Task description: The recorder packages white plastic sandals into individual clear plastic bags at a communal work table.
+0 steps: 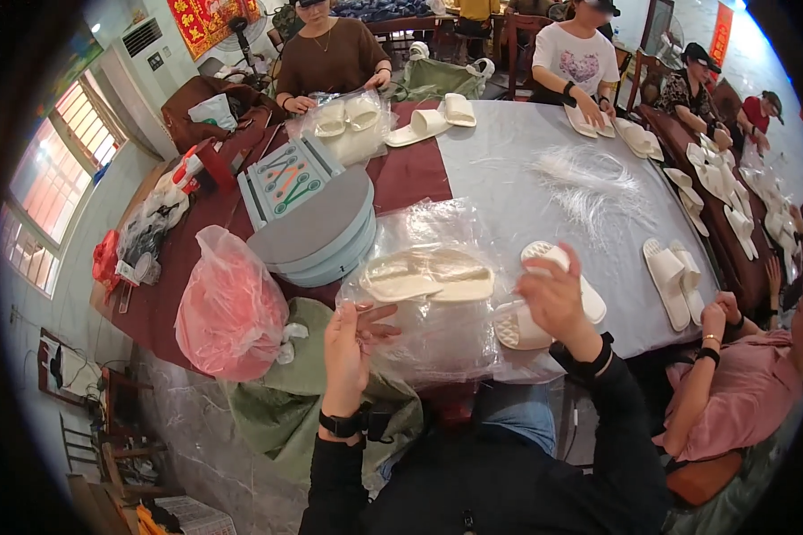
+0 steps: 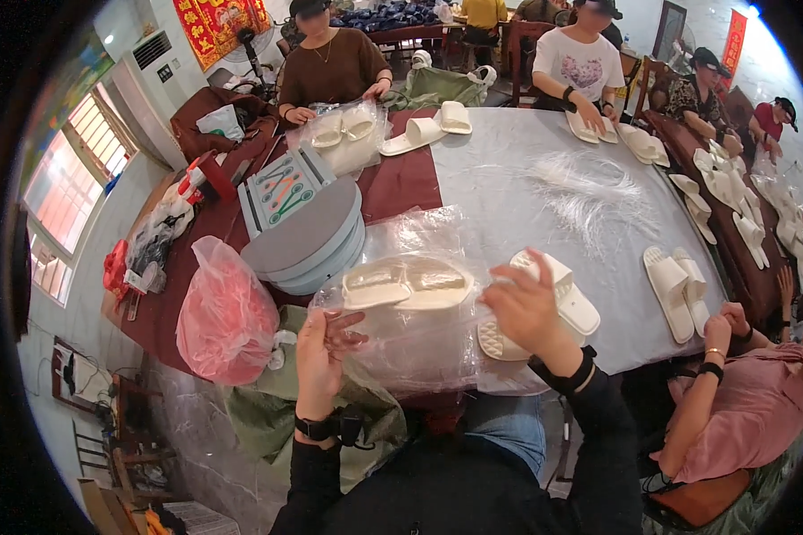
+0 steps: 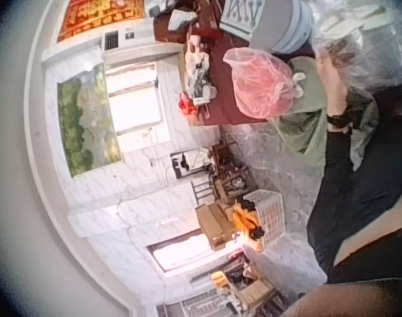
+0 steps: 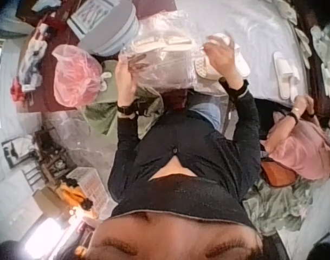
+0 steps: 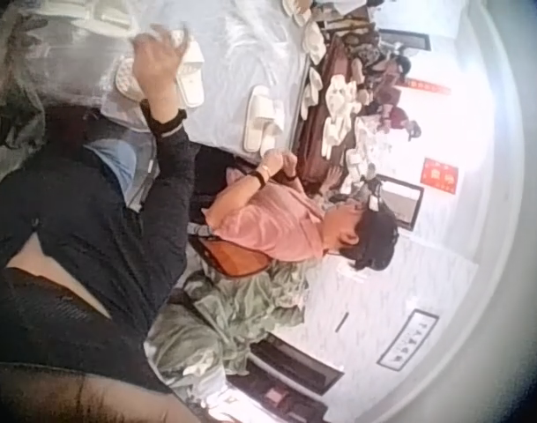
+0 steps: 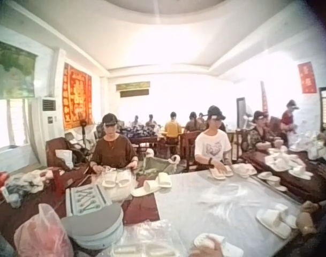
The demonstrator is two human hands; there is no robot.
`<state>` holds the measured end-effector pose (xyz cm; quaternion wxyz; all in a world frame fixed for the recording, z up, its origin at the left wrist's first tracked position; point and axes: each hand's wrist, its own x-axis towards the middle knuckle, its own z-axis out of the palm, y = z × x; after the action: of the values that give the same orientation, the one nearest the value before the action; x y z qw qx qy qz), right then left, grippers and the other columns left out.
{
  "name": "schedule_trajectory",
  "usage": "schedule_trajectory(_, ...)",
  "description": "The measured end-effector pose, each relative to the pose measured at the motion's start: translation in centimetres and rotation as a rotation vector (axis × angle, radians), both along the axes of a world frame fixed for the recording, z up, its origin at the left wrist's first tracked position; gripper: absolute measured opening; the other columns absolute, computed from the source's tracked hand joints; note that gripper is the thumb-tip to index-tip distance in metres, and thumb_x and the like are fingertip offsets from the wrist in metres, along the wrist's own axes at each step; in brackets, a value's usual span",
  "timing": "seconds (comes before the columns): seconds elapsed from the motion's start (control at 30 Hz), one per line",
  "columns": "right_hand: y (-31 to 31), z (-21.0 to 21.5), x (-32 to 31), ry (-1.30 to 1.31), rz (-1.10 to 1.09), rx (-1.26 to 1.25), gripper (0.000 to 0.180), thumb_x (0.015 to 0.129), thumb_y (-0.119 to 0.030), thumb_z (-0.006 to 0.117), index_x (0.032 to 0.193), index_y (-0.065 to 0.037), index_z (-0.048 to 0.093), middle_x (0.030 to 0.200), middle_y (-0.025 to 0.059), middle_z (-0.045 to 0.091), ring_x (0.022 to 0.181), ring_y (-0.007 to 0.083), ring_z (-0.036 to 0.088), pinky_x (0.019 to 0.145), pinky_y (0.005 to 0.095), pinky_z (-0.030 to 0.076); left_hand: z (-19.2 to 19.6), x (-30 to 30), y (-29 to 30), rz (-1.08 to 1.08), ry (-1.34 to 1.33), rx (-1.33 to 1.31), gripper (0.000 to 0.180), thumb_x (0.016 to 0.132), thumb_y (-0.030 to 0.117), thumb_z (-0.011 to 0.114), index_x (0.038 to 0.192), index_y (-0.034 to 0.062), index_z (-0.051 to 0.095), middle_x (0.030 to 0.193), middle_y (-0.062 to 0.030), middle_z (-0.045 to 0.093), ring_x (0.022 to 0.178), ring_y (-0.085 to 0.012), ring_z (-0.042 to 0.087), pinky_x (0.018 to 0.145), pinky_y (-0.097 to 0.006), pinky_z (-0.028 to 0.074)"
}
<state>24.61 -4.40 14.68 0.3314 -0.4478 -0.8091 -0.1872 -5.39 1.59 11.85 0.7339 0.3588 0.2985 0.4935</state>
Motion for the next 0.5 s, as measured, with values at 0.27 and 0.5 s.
schedule_trajectory(0.27,2.4,2.4,-0.6,0.507,-0.157,0.137,0.006,0.078,0.0,0.054,0.082,-0.005,0.056,0.081,0.0051,0.063,0.093,0.0217,0.062,0.11,0.0523,0.009,3.3,1.0,0.1,0.247,0.273,0.374,0.029,0.099,0.024,0.04,0.093,0.0,0.056,0.104,-0.0154,0.064,0.098,-0.0162,0.055,0.09,-0.03,0.04)
schedule_trajectory(0.5,2.5,3.9,-0.2,0.571,-0.191,0.055,0.006,0.082,-0.001,0.051,0.084,-0.004,0.056,0.085,0.0083,0.064,0.095,0.0236,0.062,0.111,0.0518,0.004,5.7,2.2,2.2,0.257,0.313,0.518,0.027,0.098,0.024,0.044,0.087,0.0021,0.056,0.104,-0.0132,0.064,0.098,-0.0151,0.054,0.094,-0.03,0.036)
